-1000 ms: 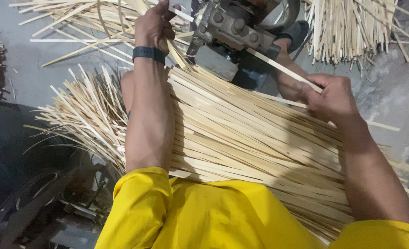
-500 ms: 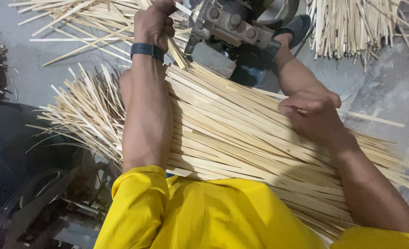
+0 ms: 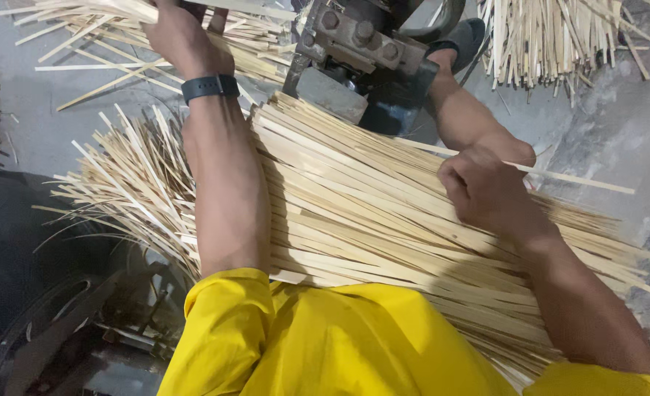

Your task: The person sits on the floor and gathers a bundle of thin bamboo strips, secures the bundle with a rubber band, then feeds individual bamboo strips one at a time through a bench-mounted splitting machine, pulling each strip through and laying it on the growing pile across their lap.

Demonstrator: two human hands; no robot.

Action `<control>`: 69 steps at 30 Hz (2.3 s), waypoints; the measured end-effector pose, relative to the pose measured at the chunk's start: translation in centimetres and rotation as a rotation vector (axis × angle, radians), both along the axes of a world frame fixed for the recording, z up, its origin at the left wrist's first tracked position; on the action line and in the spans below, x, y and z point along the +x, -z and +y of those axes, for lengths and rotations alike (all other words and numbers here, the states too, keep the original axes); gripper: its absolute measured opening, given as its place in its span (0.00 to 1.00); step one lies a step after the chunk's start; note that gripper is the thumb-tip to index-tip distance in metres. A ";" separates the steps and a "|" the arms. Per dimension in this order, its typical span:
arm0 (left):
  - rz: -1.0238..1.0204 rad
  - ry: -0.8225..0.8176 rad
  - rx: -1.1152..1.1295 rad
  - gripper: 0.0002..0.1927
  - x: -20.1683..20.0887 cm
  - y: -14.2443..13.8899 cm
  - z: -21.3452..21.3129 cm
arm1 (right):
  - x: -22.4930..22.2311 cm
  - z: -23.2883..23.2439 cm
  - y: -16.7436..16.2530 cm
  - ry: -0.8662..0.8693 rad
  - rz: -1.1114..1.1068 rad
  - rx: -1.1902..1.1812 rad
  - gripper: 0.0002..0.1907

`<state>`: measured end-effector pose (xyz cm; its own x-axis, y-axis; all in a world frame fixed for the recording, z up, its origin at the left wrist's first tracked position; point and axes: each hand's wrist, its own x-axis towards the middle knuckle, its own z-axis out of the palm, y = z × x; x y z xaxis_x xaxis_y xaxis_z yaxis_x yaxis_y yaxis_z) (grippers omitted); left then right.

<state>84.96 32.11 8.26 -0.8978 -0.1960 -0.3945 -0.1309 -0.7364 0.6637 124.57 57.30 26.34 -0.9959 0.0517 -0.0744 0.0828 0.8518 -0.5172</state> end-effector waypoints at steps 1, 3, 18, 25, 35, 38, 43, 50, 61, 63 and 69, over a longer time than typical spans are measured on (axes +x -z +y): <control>0.033 -0.051 -0.053 0.09 -0.2 -0.1 0.0 | 0.2 -0.1 0.0 0.016 -0.012 -0.025 0.05; 0.099 -0.147 -0.157 0.12 -0.5 -0.4 0.1 | 0.5 -0.2 0.0 0.084 -0.141 -0.074 0.07; 0.077 0.264 -0.003 0.16 1.1 -1.5 0.4 | 1.1 4.6 0.0 0.453 0.011 -0.416 0.07; 0.012 0.405 -0.216 0.18 1.7 -2.5 1.3 | -4.7 6.1 4.8 0.189 0.189 -0.069 0.06; 0.124 0.584 -0.294 0.23 2.8 -3.7 2.0 | -7.6 4.2 5.4 0.333 -0.045 -0.279 0.11; 0.109 0.512 -0.186 0.24 2.5 -3.5 2.3 | -5.7 5.5 5.3 0.363 -0.086 -0.253 0.12; 0.352 0.435 -0.423 0.20 3.1 -3.6 2.9 | -3.6 6.3 5.6 0.469 -0.100 -0.233 0.11; 0.175 0.640 -0.821 0.12 4.1 -5.0 4.0 | -2.1 2.3 3.7 0.238 -0.283 -0.279 0.13; 0.162 0.329 -0.355 0.11 2.1 -1.8 3.6 | -1.5 1.5 2.9 0.102 -0.019 -0.286 0.05; 0.151 0.273 -0.433 0.14 1.6 -1.3 3.1 | -1.3 1.1 2.7 0.060 -0.007 -0.254 0.06; 0.097 0.210 -0.197 0.24 0.7 0.1 2.7 | -1.5 0.2 1.5 -0.024 0.041 -0.109 0.10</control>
